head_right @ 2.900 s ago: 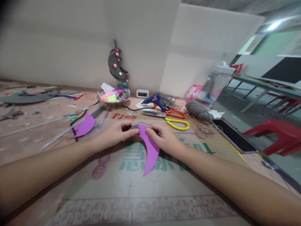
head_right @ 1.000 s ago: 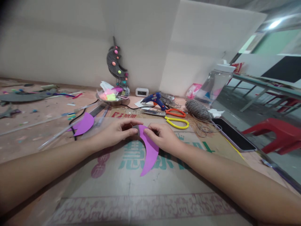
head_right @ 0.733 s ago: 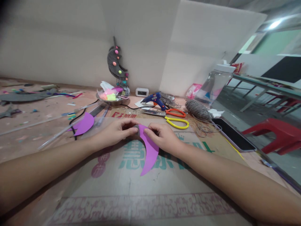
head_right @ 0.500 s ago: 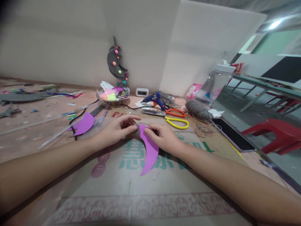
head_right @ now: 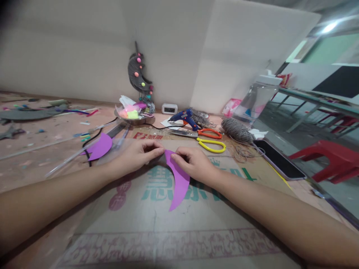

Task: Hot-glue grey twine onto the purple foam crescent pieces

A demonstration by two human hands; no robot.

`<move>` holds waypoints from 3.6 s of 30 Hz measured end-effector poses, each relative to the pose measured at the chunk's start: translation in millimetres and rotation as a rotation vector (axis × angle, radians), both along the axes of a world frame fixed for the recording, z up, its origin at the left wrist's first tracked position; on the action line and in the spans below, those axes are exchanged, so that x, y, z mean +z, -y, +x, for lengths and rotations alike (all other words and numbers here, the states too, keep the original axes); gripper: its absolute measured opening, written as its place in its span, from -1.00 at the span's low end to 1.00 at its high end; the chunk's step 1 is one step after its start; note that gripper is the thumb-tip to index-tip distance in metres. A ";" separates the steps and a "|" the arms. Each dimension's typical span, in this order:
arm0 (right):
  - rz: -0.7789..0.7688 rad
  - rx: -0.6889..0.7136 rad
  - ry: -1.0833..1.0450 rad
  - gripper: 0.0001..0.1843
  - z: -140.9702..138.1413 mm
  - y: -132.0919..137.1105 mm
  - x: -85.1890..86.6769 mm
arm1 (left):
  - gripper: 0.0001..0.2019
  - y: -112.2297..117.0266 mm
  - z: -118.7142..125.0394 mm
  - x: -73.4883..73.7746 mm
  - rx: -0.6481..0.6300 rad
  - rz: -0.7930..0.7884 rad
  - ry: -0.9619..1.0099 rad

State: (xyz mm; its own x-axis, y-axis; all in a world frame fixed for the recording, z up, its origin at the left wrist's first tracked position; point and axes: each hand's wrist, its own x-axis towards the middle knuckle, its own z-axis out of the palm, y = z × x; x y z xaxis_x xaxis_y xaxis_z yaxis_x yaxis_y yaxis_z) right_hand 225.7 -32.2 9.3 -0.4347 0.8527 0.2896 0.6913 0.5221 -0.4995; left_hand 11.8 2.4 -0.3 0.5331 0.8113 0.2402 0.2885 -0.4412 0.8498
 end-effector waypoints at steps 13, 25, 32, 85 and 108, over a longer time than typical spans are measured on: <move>0.004 -0.110 -0.166 -0.65 -0.1 -1.9 3.4 | -0.65 0.8 0.1 -1.7 0.039 -0.037 0.069; -0.041 -0.087 -0.236 -0.69 0.1 -0.4 4.5 | -0.69 -0.1 -0.6 1.9 0.074 -0.021 0.031; -0.077 -0.093 -0.212 -0.66 0.7 0.0 4.0 | -0.66 -0.4 -1.5 2.5 0.109 -0.031 0.085; -0.083 -0.042 -0.180 -0.65 -0.4 -2.0 4.6 | -0.63 0.5 -0.5 5.5 -0.042 -0.078 0.038; -0.216 -0.167 -0.368 -0.64 3.6 -7.1 1.8 | -0.67 3.8 -1.3 5.9 0.230 0.253 0.004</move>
State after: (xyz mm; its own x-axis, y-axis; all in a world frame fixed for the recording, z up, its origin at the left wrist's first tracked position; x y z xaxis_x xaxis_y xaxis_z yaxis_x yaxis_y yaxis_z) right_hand 229.3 -25.1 11.1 -0.1879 0.9601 0.2069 0.5137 0.2757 -0.8125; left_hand 10.5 -1.3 5.6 0.3419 0.8247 0.4505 0.4020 -0.5617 0.7231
